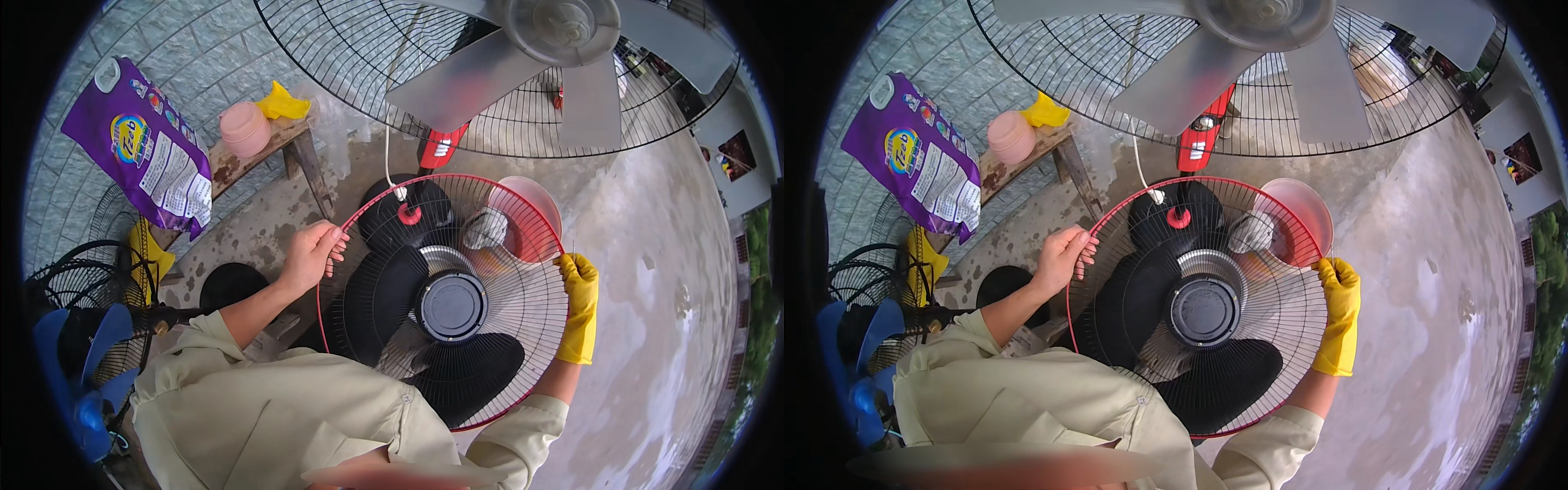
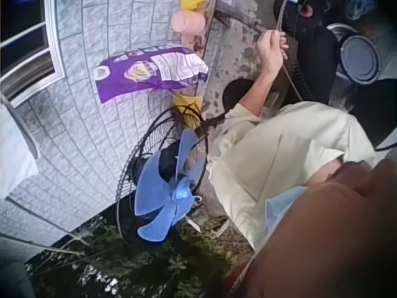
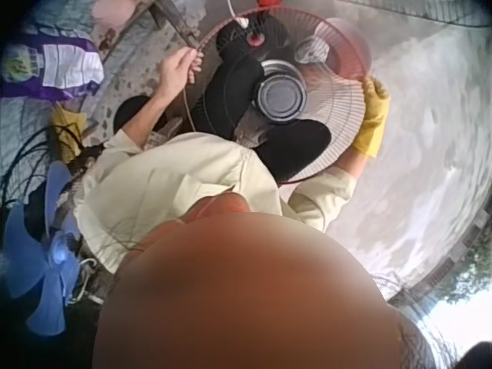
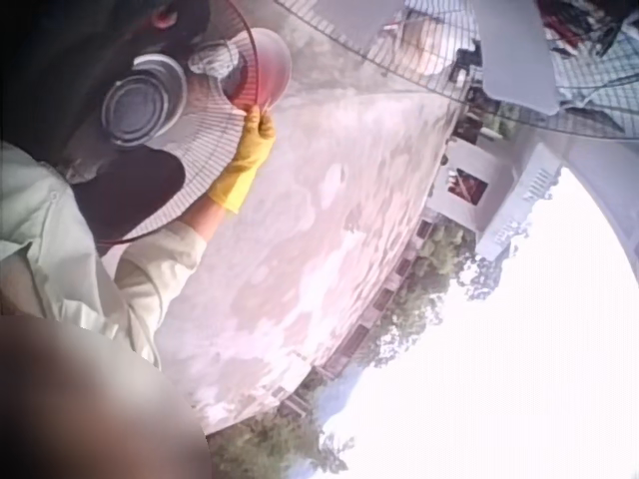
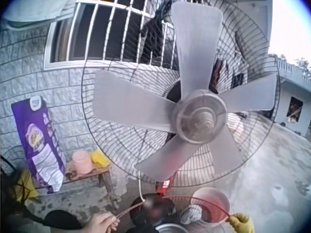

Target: The person sits on the ground and uses a screwdriver to remove and reattach the red outer cage of a standing fan. They repeatedly unscrew the cage, lift it off, and then screw it back on.

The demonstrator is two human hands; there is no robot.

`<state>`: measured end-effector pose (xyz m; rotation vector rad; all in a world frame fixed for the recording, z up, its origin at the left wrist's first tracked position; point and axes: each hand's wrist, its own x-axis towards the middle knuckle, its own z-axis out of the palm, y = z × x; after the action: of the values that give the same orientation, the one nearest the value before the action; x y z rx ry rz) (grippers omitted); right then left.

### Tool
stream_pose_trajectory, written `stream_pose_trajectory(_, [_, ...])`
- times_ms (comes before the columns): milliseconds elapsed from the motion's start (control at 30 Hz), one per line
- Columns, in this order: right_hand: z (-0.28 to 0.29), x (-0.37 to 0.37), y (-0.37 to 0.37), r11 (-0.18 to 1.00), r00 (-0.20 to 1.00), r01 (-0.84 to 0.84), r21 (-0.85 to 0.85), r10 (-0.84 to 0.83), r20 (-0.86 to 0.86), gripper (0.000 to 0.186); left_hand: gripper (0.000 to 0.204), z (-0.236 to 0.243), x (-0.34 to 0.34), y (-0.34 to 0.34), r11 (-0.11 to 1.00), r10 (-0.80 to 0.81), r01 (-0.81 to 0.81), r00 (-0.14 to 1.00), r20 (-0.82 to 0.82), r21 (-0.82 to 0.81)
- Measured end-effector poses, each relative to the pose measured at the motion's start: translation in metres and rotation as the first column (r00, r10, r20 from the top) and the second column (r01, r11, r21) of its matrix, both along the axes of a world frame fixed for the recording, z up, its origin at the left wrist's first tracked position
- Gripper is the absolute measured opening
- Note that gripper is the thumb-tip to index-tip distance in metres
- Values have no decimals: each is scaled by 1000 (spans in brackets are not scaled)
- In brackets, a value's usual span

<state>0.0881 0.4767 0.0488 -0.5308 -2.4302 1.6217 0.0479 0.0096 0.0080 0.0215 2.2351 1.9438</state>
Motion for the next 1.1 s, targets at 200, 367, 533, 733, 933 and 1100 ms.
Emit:
stream_pose_trajectory(200, [0, 3, 3, 999, 1000, 16, 29, -17, 19, 22, 25, -5, 32, 1, 999, 30, -35, 985, -168, -26])
stream_pose_trajectory(367, [-6, 4, 6, 999, 996, 34, 33, -36, 78, 24, 25, 16, 106, -15, 982, -154, 179, 946, 286, -65])
stream_pose_trajectory(533, [-14, 5, 10, 997, 995, 71, 24, -73, 65, 23, 21, 5, 102, -12, 984, -104, 80, 984, 144, 160])
stream_pose_trajectory(733, [-1, 24, 10, 976, 976, 217, 17, -217, 7, 22, 23, -3, 29, -4, 993, -114, 113, 987, 112, 15])
stream_pose_trajectory(933, [-16, 93, -15, 919, 920, 390, 67, -386, -68, 22, 33, -18, 70, -15, 992, -107, 109, 993, 42, -67])
stream_pose_trajectory(1100, [-19, 125, -25, 869, 865, 495, -15, -494, -85, 22, 25, -19, 90, -32, 972, -205, 170, 952, 229, 164])
